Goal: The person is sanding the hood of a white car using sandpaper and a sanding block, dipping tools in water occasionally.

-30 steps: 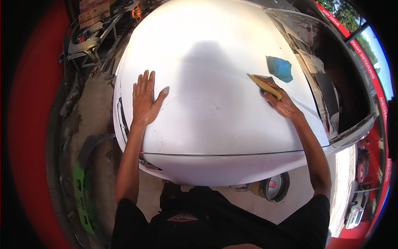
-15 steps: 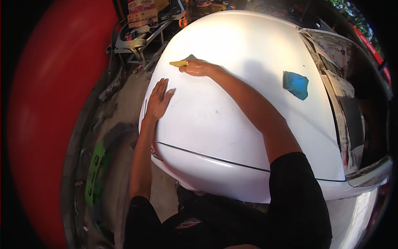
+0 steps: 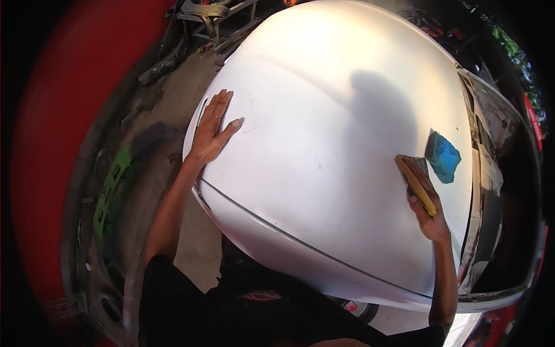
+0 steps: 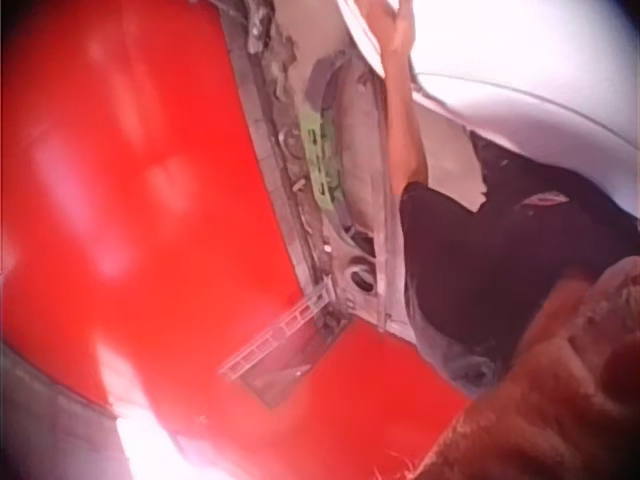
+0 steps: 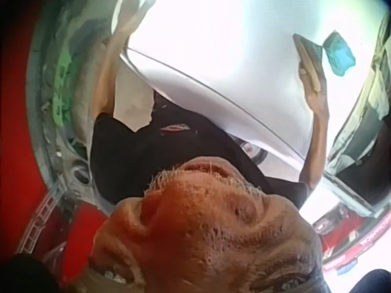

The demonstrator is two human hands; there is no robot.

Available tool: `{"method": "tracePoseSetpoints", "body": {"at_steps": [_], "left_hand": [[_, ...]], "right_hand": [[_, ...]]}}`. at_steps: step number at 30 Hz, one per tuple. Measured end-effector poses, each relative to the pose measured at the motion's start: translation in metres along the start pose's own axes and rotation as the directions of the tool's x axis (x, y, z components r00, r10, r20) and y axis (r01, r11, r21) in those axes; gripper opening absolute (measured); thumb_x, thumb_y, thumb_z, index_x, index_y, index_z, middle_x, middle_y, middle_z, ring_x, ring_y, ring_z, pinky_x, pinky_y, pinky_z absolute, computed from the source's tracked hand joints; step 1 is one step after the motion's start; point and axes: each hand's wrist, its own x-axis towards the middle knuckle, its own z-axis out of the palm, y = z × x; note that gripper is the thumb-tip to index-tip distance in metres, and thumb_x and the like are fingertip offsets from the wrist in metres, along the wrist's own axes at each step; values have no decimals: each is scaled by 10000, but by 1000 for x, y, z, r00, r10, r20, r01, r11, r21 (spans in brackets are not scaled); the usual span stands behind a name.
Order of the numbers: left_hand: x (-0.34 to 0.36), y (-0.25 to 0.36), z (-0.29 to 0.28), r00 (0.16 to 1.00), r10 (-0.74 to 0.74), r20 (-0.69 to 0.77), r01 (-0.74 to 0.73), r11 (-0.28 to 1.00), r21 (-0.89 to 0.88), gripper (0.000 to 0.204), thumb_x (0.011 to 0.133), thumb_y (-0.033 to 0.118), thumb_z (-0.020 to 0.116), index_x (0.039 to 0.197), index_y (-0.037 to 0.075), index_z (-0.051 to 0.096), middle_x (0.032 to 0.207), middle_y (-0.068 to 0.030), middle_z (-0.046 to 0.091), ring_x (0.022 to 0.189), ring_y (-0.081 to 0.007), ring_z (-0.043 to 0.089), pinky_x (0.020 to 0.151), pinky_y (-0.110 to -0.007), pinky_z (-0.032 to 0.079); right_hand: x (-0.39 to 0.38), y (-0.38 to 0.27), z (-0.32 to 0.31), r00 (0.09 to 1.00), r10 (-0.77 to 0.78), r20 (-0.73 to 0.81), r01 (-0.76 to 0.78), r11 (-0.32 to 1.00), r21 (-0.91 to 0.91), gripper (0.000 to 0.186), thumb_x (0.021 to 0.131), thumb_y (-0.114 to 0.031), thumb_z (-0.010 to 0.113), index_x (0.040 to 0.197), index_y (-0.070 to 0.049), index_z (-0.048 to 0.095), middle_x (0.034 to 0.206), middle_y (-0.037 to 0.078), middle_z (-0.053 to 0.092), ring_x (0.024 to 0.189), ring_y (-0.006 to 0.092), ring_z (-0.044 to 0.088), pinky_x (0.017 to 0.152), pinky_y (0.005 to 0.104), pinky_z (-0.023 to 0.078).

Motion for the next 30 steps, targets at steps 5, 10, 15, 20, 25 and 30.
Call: {"method": "tracePoseSetpoints", "body": {"at_steps": [5, 10, 15, 20, 25, 30], "left_hand": [[0, 8, 2, 999, 53, 2, -53, 993, 101, 946, 892, 597, 692, 1641, 179, 292, 1704, -153, 238, 1574, -395, 184, 1279, -521, 174], [2, 9, -4, 996, -21, 83, 12, 994, 108, 1193, 759, 835, 646, 1647, 143, 252, 1714, -171, 165, 1590, -390, 94, 1292, -570, 79], [-2, 12, -3, 996, -21, 82, 11, 993, 114, 1127, 823, 791, 629, 1650, 135, 233, 1714, -171, 161, 1594, -362, 91, 1304, -526, 68], [-12, 14, -5, 995, -69, 73, 60, 992, 113, 1008, 904, 729, 588, 1650, 147, 238, 1717, -143, 175, 1598, -314, 102, 1314, -459, 76], [-5, 11, 3, 999, -45, 24, 43, 996, 82, 826, 989, 647, 515, 1642, 195, 286, 1707, -123, 234, 1590, -316, 160, 1303, -475, 111], [3, -4, -1, 999, -26, -37, 26, 1000, -4, 705, 1016, 469, 603, 1621, 203, 357, 1693, -114, 294, 1585, -294, 199, 1287, -441, 170]], "right_hand": [[194, -15, 53, 950, -244, 193, 259, 965, -54, 536, 966, -156, 572, 1501, -146, 528, 1588, 41, 478, 1495, 271, 396, 1269, 442, 289], [434, -35, 157, 901, -293, 320, 339, 936, -96, 518, 962, -253, 550, 1457, -102, 565, 1397, 138, 588, 1301, 293, 525, 1114, 413, 417], [557, -80, 254, 904, -10, 428, 318, 686, -655, 553, 969, -442, 454, 1203, -4, 697, 1243, 205, 672, 1194, 383, 610, 1053, 458, 463], [525, -103, 263, 877, 10, 480, 366, 634, -681, 597, 1037, -467, 384, 1384, -46, 627, 1443, 220, 587, 1352, 376, 532, 1154, 452, 387], [415, -73, 210, 899, -194, 392, 399, 732, -553, 606, 1083, -438, 333, 1591, -113, 376, 1669, 96, 333, 1564, 263, 238, 1304, 395, 160], [229, -42, 121, 925, -328, 190, 376, 855, -356, 541, 1071, -273, 497, 1593, -191, 380, 1644, 41, 384, 1544, 261, 287, 1293, 423, 214]]}}
